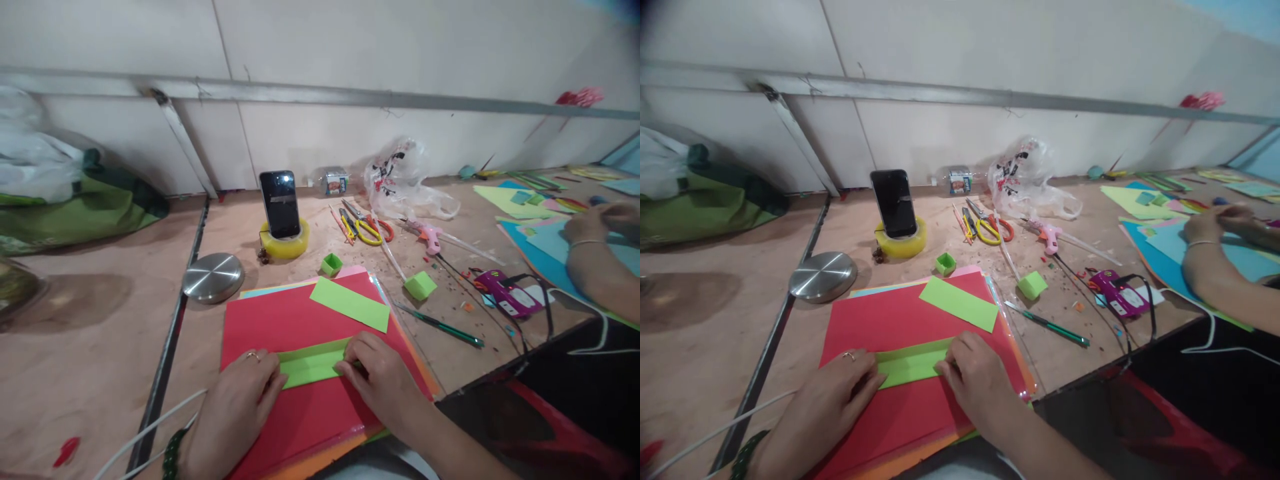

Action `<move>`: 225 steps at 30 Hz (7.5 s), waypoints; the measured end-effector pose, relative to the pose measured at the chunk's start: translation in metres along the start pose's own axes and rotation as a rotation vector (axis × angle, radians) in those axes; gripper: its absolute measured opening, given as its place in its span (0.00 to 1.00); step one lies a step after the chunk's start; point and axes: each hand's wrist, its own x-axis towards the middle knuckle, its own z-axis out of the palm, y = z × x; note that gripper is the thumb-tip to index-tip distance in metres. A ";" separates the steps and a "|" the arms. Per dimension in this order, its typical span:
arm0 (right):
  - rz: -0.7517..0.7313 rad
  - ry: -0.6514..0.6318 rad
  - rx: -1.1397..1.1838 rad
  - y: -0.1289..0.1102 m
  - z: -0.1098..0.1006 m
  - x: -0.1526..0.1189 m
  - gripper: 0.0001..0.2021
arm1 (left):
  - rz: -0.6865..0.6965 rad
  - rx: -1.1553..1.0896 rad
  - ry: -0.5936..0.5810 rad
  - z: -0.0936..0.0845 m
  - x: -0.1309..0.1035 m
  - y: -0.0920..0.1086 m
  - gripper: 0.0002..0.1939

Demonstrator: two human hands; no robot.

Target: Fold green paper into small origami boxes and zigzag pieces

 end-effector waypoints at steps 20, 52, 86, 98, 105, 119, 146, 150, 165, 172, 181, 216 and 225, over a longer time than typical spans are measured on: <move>0.008 -0.017 -0.082 -0.002 0.001 0.000 0.07 | 0.063 0.299 -0.025 0.002 -0.002 0.000 0.09; -0.152 -0.308 -0.272 -0.013 -0.042 0.034 0.16 | 0.523 0.481 0.262 -0.007 -0.035 -0.013 0.16; -0.533 -0.173 -0.237 -0.008 -0.016 0.008 0.08 | 0.206 -0.018 -0.035 -0.006 0.013 0.012 0.23; -0.284 -0.160 0.124 0.004 -0.016 0.010 0.07 | 0.189 -0.205 0.020 0.004 -0.007 -0.001 0.13; -0.059 -0.173 0.276 0.004 -0.016 0.013 0.09 | 0.044 -0.296 -0.058 -0.002 -0.002 -0.001 0.15; -0.007 -0.083 0.081 0.009 0.003 0.008 0.08 | -0.069 -0.183 -0.115 0.000 0.002 0.004 0.11; -0.525 -0.446 -0.564 -0.001 -0.031 0.024 0.04 | 0.204 0.184 -0.188 -0.012 0.003 0.014 0.16; -0.384 -0.427 -0.308 0.009 -0.032 0.040 0.09 | 0.017 -0.130 -0.171 -0.023 0.014 0.008 0.14; 0.080 -0.468 -0.012 0.002 -0.041 0.053 0.05 | -0.133 -0.116 -0.185 -0.018 0.020 0.006 0.07; 0.038 -0.571 -0.117 -0.006 -0.042 0.061 0.02 | -0.053 -0.032 -0.138 -0.026 0.019 0.012 0.06; -0.095 -0.434 0.135 -0.025 -0.072 0.074 0.05 | 0.001 -0.554 -0.284 -0.038 0.032 0.032 0.16; 0.199 -0.080 1.181 0.003 0.009 0.103 0.19 | -0.171 -1.304 -0.036 0.022 0.063 0.022 0.31; 0.118 -0.028 1.091 -0.006 0.010 0.095 0.16 | -0.163 -1.384 0.003 0.022 0.062 0.024 0.30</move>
